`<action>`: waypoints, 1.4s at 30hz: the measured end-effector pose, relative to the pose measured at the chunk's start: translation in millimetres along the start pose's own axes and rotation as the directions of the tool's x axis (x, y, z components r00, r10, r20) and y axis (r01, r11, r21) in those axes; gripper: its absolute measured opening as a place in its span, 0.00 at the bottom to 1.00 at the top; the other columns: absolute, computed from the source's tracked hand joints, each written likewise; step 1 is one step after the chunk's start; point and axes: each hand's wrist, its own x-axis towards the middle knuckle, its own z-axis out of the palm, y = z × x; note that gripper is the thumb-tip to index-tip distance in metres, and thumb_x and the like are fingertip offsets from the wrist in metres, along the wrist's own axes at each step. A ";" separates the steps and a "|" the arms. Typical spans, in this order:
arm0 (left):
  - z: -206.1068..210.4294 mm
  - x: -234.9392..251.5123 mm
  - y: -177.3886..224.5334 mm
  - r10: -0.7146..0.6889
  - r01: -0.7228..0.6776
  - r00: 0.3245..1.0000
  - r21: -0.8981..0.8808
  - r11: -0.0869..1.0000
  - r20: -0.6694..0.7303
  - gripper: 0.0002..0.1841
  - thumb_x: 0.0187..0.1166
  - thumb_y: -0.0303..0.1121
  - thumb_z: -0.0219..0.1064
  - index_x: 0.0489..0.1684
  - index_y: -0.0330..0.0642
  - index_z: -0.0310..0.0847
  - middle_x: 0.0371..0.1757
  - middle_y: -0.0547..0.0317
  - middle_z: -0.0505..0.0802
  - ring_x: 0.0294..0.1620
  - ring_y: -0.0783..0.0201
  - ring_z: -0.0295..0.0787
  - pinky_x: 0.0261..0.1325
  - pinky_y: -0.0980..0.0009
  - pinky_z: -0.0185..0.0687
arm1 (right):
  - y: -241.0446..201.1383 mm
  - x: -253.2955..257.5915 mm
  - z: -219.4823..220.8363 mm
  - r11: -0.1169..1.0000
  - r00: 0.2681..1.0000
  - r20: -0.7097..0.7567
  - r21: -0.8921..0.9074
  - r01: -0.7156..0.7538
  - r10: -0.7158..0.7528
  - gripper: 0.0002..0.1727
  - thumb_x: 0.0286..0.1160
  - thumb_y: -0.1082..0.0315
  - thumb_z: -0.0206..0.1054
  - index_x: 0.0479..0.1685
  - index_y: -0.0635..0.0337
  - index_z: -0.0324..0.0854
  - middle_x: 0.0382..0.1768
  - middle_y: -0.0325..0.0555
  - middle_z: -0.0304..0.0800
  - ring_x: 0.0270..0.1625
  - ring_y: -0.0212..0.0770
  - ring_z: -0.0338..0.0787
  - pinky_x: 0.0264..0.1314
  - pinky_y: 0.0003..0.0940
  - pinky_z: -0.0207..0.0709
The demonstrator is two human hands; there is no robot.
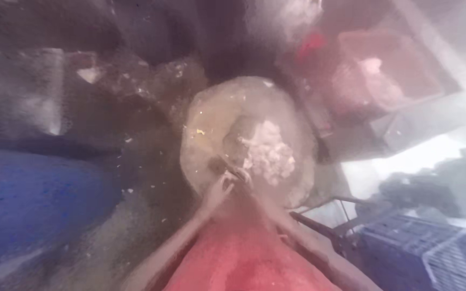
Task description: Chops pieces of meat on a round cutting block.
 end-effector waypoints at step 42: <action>-23.3 -55.5 -64.6 -0.379 0.408 0.913 -0.310 0.859 0.152 0.24 0.79 0.54 0.69 0.57 0.42 0.88 0.46 0.54 0.95 0.48 0.61 0.94 0.58 0.53 0.89 | -66.7 -9.5 17.2 0.979 0.972 0.119 0.049 0.199 -0.203 0.33 0.91 0.42 0.46 0.73 0.62 0.74 0.52 0.58 0.90 0.55 0.52 0.91 0.63 0.55 0.82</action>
